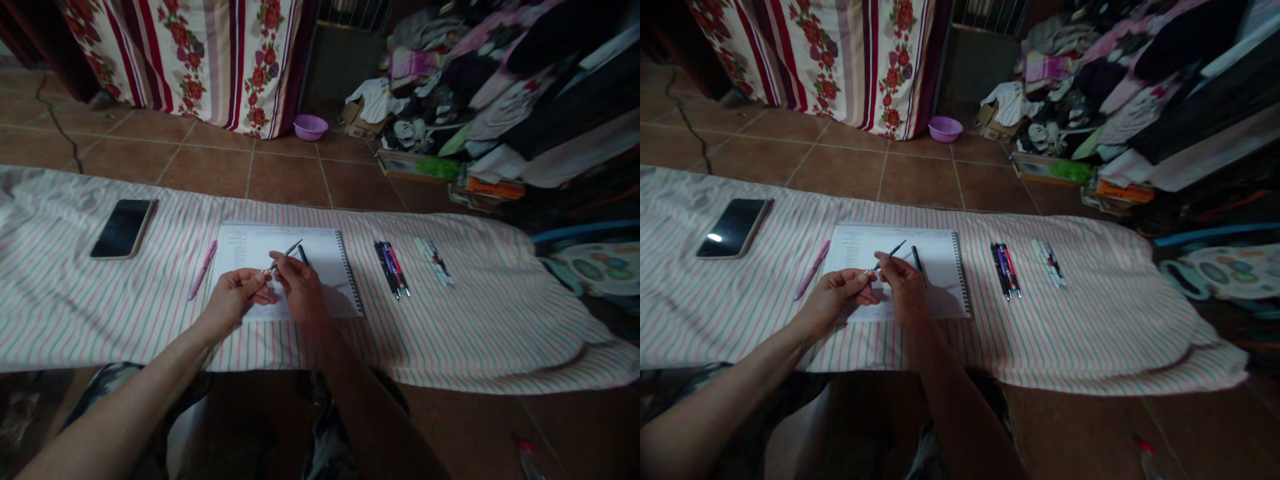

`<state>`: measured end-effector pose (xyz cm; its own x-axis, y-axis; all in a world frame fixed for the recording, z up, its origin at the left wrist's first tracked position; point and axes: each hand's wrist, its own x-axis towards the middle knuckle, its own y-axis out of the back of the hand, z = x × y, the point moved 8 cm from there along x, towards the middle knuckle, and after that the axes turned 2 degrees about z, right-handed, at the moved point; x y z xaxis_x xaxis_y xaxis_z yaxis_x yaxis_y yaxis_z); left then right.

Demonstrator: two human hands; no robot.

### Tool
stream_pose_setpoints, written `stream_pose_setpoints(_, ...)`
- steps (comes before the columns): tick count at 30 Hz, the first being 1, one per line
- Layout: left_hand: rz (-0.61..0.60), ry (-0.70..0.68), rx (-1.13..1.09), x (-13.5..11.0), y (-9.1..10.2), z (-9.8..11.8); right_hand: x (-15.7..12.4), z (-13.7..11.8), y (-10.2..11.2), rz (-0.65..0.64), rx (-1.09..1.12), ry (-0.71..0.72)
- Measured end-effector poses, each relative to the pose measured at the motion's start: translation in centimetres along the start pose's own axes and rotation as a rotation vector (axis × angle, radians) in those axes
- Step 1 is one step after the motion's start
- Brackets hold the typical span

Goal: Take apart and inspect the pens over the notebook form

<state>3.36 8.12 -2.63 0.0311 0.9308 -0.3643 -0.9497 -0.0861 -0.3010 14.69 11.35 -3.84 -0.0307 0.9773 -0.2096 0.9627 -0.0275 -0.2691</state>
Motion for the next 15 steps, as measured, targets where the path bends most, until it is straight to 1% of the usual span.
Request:
stream_pose_setpoints(2,-0.03,0.046,-0.031,0.0,0.0,-0.3,0.1,-0.2,0.0,-0.032,-0.03,-0.002)
stream_pose_setpoints(5,-0.044,0.075,-0.068,0.2,0.1,-0.5,0.1,-0.8,-0.1,-0.053,-0.069,0.008)
stream_pose_setpoints(10,-0.069,0.086,-0.08,0.3,0.1,-0.5,-0.1,-1.6,-0.1,-0.026,-0.097,0.043)
stream_pose_setpoints(12,-0.062,0.047,-0.036,0.2,0.1,-0.2,-0.1,-1.5,-0.1,0.0,-0.121,0.053)
stream_pose_setpoints(15,0.027,-0.088,0.085,0.0,0.5,0.5,-0.2,-1.3,0.2,0.076,-0.141,0.065)
